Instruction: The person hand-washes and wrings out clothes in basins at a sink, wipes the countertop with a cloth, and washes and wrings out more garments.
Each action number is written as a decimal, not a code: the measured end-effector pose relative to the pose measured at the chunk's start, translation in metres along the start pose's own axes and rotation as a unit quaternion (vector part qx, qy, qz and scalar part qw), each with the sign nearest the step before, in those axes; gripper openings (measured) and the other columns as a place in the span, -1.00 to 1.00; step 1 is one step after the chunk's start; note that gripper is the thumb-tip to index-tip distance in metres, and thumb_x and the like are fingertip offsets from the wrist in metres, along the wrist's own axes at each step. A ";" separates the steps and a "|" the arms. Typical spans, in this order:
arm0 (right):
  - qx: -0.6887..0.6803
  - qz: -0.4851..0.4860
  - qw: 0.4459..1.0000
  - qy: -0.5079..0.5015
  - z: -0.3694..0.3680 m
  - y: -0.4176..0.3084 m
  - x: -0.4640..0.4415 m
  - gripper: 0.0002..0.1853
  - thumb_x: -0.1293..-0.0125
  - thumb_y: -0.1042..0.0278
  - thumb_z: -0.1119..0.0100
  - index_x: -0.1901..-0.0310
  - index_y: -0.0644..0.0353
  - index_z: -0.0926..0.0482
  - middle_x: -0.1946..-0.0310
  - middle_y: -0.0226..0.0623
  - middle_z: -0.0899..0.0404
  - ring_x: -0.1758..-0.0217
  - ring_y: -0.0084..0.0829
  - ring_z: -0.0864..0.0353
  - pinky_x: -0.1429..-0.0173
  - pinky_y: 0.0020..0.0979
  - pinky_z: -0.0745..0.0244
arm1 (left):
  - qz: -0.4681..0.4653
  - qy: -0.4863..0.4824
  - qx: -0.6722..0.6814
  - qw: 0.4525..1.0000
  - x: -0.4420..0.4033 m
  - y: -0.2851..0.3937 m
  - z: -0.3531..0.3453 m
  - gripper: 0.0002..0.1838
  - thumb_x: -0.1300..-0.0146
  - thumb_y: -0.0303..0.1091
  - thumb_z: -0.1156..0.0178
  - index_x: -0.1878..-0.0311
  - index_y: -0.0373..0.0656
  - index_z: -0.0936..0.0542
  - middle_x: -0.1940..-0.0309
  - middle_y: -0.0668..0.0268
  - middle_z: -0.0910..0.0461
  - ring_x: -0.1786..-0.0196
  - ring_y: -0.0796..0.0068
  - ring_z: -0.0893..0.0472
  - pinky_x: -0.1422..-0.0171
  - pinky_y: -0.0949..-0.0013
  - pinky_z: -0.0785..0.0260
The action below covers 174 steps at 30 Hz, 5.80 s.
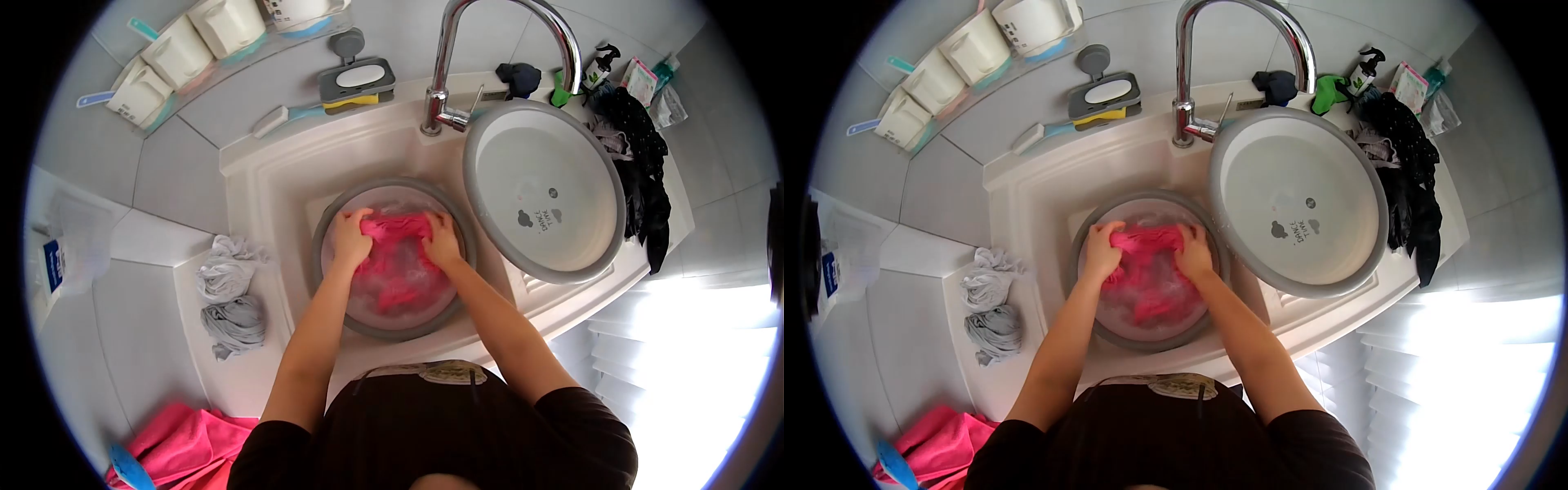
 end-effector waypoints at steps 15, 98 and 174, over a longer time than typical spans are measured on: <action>0.206 0.027 0.966 -0.155 -0.093 0.048 0.014 -0.30 -0.13 0.34 -0.23 -0.36 0.01 -0.29 -0.51 -0.18 0.10 -0.53 -0.11 0.07 -0.38 -0.08 -0.21 | -0.110 -0.194 -0.088 0.971 0.004 -0.068 -0.119 -0.32 0.08 -0.51 -0.22 -0.23 -0.26 -0.37 -0.22 -0.09 -0.35 -0.28 -0.09 -0.33 -0.39 0.08 -0.16; -0.486 0.204 0.847 0.069 0.220 -0.278 0.054 -0.77 -0.08 0.71 0.00 0.20 0.30 -0.39 0.30 -0.33 -0.54 0.22 -0.62 -0.50 0.08 -0.56 -0.44 | 0.062 -0.072 0.610 0.787 0.057 -0.010 0.009 -0.56 -0.15 -0.40 -0.02 -0.15 -0.16 -0.41 -0.05 0.27 -0.45 -0.11 0.42 -0.46 -0.20 0.36 -0.30; 0.315 0.158 0.836 -0.419 -0.083 -0.006 -0.025 -0.49 -0.21 0.08 -0.13 -0.23 -0.12 -0.47 -0.16 -0.20 -0.52 -0.33 -0.30 -0.39 -0.48 0.06 0.02 | 0.119 -0.323 -0.208 0.916 0.050 -0.112 -0.120 -0.56 -0.24 -0.19 -0.02 -0.16 -0.09 -0.50 -0.04 -0.09 -0.50 -0.01 -0.07 -0.57 -0.01 -0.01 -0.44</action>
Point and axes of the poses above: each hand's wrist, its own x-axis away from the middle knuckle, its own z-axis out of the back of the hand, y = z × x, the point moved 1 cm from there along -x, towards the middle knuckle
